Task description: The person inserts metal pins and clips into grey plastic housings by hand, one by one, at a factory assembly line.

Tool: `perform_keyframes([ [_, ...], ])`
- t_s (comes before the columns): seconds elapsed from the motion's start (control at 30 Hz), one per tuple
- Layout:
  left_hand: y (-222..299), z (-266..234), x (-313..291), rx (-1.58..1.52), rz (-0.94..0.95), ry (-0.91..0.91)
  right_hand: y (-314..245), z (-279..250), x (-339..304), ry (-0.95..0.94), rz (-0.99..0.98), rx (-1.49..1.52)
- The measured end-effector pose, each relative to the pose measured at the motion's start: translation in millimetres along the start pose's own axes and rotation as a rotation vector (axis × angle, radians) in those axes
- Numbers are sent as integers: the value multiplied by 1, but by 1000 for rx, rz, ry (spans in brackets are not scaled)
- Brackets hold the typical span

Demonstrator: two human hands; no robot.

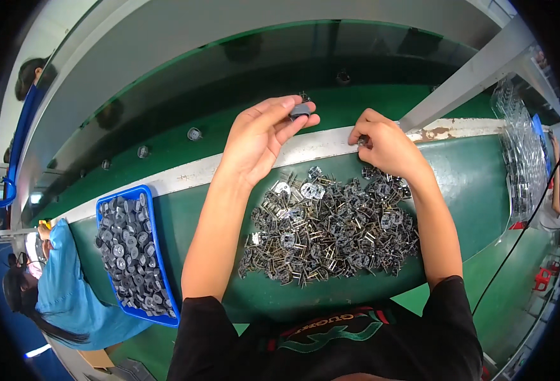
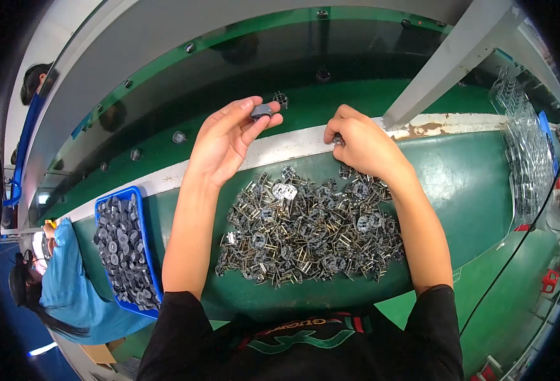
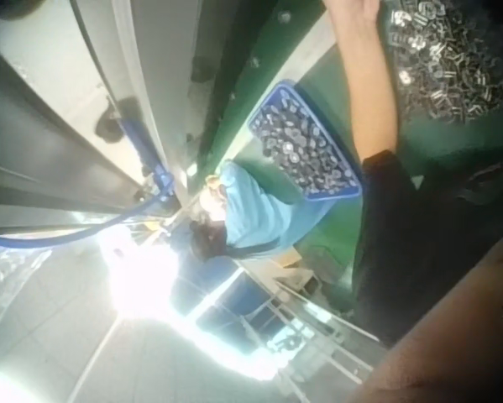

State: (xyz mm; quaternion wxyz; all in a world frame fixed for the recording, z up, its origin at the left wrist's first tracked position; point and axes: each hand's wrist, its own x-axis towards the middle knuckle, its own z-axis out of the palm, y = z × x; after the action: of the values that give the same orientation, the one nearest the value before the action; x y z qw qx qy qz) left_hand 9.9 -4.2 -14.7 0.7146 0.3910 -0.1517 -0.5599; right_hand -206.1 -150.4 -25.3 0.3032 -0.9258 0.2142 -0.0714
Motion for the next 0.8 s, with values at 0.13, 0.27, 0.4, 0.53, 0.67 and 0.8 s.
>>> perform_keyframes([
  [0.13, -6, 1, -1, -19, 8, -61, -11, -3, -2, 54, -11, 313],
  [0.27, -11, 7, -6, -113, 52, -126, -44, -20, -7, 31, 28, 789],
  [0.4, -16, 15, -10, 22, 81, -144, -49, -22, -14, -25, -9, 896],
  [0.53, -14, 27, -15, -29, 59, -162, -46, -24, -16, 71, 0, 1190],
  [0.67, -13, 37, -24, -167, -18, -262, -51, -18, -14, 414, -17, 1351],
  [0.8, -16, 50, -33, -29, 6, -281, -58, -8, -12, 681, -104, 1002],
])
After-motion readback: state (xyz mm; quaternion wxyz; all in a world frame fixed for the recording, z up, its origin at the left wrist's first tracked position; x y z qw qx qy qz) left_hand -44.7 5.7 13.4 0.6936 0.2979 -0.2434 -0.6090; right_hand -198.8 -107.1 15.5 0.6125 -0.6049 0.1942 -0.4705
